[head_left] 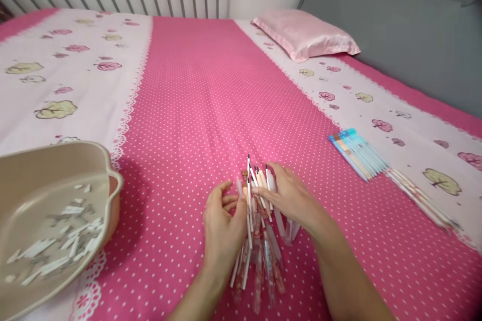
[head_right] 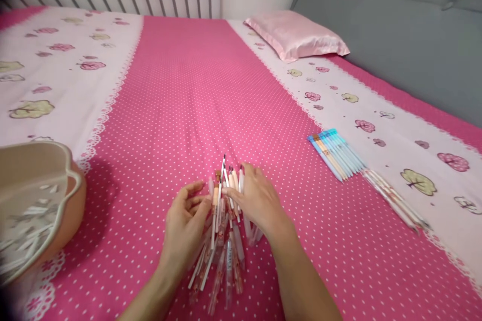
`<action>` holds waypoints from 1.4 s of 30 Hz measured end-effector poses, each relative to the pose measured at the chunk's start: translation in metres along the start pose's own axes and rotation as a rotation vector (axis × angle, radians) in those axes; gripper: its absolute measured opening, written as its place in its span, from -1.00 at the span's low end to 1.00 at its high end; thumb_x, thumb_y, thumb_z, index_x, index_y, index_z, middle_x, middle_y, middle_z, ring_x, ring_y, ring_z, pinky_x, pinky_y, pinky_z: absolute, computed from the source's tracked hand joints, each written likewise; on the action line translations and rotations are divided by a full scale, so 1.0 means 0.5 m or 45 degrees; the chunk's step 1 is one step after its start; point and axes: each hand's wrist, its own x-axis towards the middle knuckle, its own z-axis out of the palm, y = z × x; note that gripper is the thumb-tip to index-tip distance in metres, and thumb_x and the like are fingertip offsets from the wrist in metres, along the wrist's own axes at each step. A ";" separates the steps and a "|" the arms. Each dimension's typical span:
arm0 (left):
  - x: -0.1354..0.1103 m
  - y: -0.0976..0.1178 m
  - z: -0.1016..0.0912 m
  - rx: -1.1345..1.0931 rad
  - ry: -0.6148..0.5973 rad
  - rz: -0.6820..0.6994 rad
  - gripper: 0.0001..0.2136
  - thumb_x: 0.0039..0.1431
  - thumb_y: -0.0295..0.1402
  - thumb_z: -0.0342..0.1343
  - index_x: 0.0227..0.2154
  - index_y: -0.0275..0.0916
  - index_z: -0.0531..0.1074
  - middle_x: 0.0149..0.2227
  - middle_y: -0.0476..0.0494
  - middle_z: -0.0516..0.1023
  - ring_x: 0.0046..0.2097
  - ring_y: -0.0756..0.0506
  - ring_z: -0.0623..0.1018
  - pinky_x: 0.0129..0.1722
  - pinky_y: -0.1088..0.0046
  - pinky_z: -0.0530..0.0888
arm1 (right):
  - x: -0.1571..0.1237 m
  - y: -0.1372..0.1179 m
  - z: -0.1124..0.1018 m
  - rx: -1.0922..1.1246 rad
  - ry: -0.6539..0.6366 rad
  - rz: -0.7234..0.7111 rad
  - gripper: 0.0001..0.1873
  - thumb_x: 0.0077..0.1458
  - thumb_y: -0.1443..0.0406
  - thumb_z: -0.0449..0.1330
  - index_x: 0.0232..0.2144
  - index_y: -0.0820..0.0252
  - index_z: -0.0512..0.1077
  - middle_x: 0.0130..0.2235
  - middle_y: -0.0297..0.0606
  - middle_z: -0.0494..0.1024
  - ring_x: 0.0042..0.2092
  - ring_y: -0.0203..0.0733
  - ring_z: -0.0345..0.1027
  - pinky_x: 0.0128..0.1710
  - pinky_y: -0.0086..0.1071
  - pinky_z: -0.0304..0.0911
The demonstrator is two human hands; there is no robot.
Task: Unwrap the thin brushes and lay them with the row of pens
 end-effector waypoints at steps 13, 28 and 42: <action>-0.002 0.011 0.010 -0.461 -0.512 0.014 -0.37 0.01 -0.31 0.18 0.17 -0.09 0.13 0.28 -0.13 0.09 0.26 -0.20 0.15 0.12 0.32 0.34 | 0.037 0.027 0.033 0.474 0.058 -0.092 -0.38 0.03 0.11 0.15 0.12 0.15 0.18 0.06 -0.12 0.40 0.01 -0.06 0.32 0.01 -0.17 0.20; 0.009 0.007 -0.002 -0.440 0.088 0.089 -0.77 0.13 -0.35 0.00 -0.15 -0.24 0.40 -0.04 -0.18 0.48 0.00 -0.16 0.46 -0.01 0.26 0.42 | 0.033 0.041 -0.006 0.207 0.152 -0.114 -0.58 0.13 0.32 -0.05 0.03 0.20 0.33 0.05 -0.11 0.44 0.07 -0.09 0.30 0.09 -0.13 0.15; 0.025 0.003 -0.014 0.808 0.036 0.344 -0.67 0.10 -0.40 0.01 -0.06 -0.33 0.41 -0.39 -0.15 0.47 -0.29 -0.15 0.46 -0.25 0.29 0.39 | 0.030 0.013 -0.002 0.176 0.365 -0.156 -0.68 0.05 0.38 0.05 -0.13 0.24 0.44 -0.08 -0.17 0.53 -0.01 -0.08 0.36 0.04 -0.16 0.20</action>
